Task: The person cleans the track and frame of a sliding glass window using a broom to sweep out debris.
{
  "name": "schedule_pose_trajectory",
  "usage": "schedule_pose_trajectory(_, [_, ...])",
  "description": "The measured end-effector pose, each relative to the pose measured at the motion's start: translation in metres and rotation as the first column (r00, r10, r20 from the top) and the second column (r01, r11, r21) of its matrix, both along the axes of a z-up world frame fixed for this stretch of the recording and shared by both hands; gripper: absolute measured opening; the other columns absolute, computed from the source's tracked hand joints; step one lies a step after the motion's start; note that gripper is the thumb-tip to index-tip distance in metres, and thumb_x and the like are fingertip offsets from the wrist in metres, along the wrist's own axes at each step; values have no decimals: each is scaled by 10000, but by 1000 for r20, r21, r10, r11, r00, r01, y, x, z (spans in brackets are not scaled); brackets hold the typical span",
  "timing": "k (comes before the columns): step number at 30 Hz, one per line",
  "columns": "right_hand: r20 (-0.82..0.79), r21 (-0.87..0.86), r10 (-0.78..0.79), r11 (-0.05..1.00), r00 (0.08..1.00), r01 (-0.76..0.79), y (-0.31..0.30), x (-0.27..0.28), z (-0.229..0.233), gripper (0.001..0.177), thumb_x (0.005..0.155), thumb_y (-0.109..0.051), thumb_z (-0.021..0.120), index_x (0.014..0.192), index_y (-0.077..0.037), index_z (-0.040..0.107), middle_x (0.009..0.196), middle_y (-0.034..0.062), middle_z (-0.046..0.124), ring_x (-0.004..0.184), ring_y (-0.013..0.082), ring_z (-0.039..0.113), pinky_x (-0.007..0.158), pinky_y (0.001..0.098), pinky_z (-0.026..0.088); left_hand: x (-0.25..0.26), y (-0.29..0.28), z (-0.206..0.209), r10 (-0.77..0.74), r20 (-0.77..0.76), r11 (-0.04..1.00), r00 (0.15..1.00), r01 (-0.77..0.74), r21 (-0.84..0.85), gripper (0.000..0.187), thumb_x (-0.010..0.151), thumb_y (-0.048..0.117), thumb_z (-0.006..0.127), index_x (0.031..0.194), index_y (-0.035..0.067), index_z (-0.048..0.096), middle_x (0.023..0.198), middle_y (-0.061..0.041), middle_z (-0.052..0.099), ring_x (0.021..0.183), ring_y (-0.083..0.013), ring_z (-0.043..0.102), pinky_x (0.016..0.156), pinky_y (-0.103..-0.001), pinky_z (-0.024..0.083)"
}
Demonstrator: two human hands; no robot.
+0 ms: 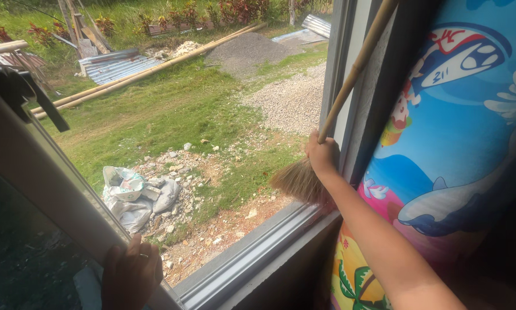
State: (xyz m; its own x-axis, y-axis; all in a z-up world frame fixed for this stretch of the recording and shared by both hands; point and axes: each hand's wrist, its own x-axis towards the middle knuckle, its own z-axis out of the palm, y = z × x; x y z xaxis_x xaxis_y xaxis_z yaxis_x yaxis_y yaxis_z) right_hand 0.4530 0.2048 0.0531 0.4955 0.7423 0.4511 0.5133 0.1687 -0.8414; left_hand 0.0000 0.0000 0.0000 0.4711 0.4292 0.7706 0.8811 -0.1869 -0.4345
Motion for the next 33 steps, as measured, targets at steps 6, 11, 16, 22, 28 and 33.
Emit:
schedule_pose_trajectory(6, [31,-98,-11,995,999,14,-10,2,-23,607,999,-433,514,558,-45,667,512,96,635,551,249,680,643,383,533,1,0,11,-1,-13,998,1000,1,-69,128,796,177,697,708,107,634,824,-66,607,1040,-234,569,854,-459,428])
schedule_pose_trajectory(11, [25,-167,73,984,997,-68,-19,-36,-21,578,1013,-449,511,621,-49,655,536,92,621,558,274,661,622,436,526,30,-12,19,-20,154,998,988,28,-50,110,760,164,680,817,71,690,918,-56,664,1033,-254,565,951,-479,426])
schedule_pose_trajectory(16, [47,-133,198,973,979,-190,-27,-78,0,637,1027,-454,503,569,-33,643,512,72,610,504,216,633,615,379,509,70,1,28,-18,144,992,989,36,-122,86,760,98,653,832,83,697,981,-92,707,1066,-252,646,1099,-559,347])
schedule_pose_trajectory(22, [-134,-125,453,874,881,-469,-33,-132,11,642,1017,-496,490,548,-70,594,513,45,599,505,172,608,603,363,519,88,19,48,23,293,948,956,71,-309,206,756,99,637,946,49,698,938,-101,695,1023,-256,645,1189,-647,174])
schedule_pose_trajectory(28, [-57,-264,527,811,848,-522,-42,-141,6,673,1007,-535,499,522,-82,604,504,50,583,481,159,580,588,355,499,74,13,52,-14,345,914,938,152,-375,327,774,145,657,1060,-11,685,830,-143,670,911,-310,638,1116,-714,110])
schedule_pose_trajectory(33, [-15,-143,378,916,926,-376,-16,-74,33,633,1023,-512,483,574,-89,629,499,48,576,442,184,552,549,389,500,50,22,21,58,35,924,998,-40,-381,43,778,59,604,741,69,585,582,-124,596,630,-308,625,1046,-509,431])
